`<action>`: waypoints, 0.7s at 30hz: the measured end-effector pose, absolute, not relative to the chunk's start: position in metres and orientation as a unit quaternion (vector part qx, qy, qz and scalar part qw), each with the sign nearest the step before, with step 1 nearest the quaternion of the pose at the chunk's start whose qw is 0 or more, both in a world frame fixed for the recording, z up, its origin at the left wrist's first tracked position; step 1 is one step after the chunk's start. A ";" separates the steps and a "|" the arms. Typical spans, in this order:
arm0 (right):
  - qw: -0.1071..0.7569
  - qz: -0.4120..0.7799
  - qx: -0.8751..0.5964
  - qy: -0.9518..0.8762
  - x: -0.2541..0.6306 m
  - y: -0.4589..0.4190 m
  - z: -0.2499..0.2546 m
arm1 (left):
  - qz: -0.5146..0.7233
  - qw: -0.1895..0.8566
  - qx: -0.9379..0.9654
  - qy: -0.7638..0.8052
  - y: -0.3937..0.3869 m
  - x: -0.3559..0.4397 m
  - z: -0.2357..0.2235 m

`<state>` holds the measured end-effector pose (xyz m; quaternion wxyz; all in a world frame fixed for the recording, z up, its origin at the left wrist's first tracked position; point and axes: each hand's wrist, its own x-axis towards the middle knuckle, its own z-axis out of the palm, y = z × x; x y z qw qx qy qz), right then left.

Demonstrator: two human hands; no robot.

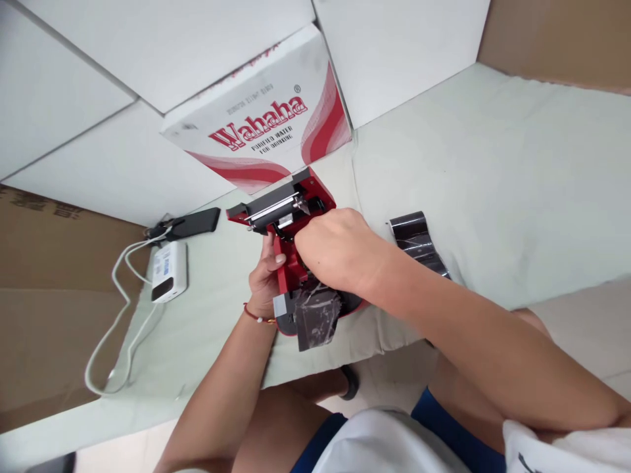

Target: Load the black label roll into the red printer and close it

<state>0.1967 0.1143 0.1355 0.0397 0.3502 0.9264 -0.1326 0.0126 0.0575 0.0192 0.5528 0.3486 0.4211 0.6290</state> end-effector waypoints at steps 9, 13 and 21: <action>-0.063 -0.260 0.304 0.914 0.260 0.133 0.178 | 0.624 0.551 0.341 0.437 0.055 0.007 0.022; -0.016 -0.307 0.473 0.826 0.298 0.169 0.168 | 0.613 0.570 0.345 0.425 0.055 0.005 0.021; 0.081 -0.259 0.459 0.846 0.282 0.195 0.104 | 0.616 0.543 0.364 0.439 0.054 0.007 0.022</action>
